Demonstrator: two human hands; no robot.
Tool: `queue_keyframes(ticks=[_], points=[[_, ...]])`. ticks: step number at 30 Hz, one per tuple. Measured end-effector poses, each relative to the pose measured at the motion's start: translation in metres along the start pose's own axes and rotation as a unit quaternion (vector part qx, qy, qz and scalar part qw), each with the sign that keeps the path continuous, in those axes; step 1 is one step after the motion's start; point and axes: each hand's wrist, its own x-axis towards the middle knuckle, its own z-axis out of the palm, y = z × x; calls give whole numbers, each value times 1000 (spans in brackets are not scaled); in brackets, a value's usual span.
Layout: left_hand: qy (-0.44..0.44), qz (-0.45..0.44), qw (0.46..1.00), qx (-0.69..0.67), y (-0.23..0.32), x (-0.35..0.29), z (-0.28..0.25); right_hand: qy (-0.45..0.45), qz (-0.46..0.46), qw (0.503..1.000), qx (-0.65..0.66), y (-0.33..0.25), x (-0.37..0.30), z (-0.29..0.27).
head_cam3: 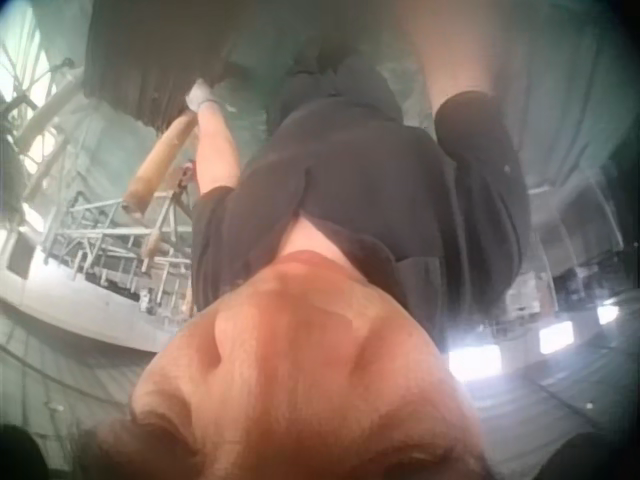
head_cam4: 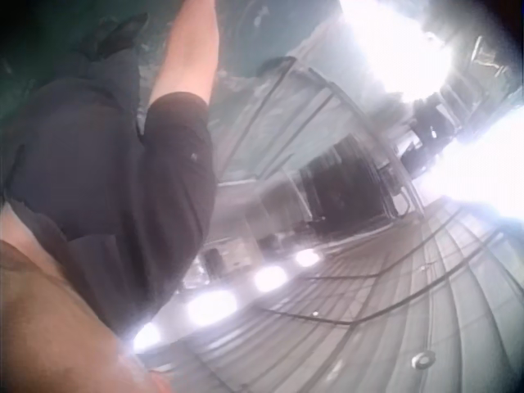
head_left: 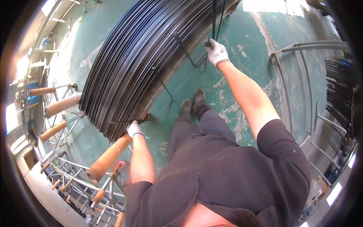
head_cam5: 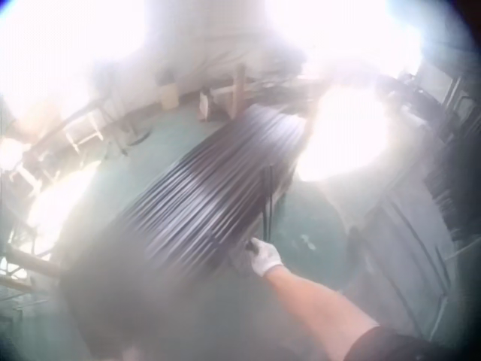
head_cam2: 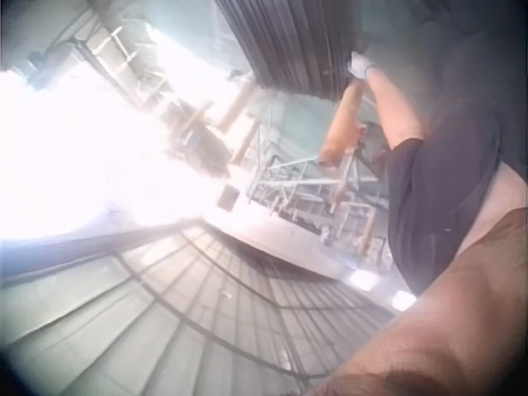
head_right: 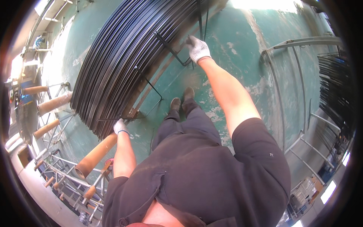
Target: The person measures and bends metal rods using a manual bending jig and a hydraulic bending machine. They repeatedly measure rods on a wooden table, bend them by hand, and then use the hydraulic machine to bend multiple rods at once. The bent rods are stacked on the floor.
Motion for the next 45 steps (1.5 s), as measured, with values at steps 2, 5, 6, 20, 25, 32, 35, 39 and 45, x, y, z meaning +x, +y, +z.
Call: queue_keyframes(ticks=[2,5,6,20,25,32,35,39,45], points=[[-22,37,992,121,8,-6,3,3,53,998,26,11,-21,-21],[-146,131,960,199,30,-25,17,75,68,991,92,31,-57,-46],[-100,83,991,43,26,-44,29,86,75,989,93,20,-73,-57],[-442,671,560,203,131,-266,87,207,67,976,22,-217,-262,-202],[-511,671,505,184,104,-317,99,355,38,934,-16,-283,-320,-269],[-728,503,450,122,89,-394,2,477,-142,849,180,-339,-463,-331],[-757,544,359,42,94,-426,-36,652,17,729,-209,-280,-592,-317],[-834,459,293,89,72,-473,-104,705,345,619,16,-157,-749,-203],[-880,391,250,99,7,-556,-174,554,308,706,316,-108,-850,-13]])
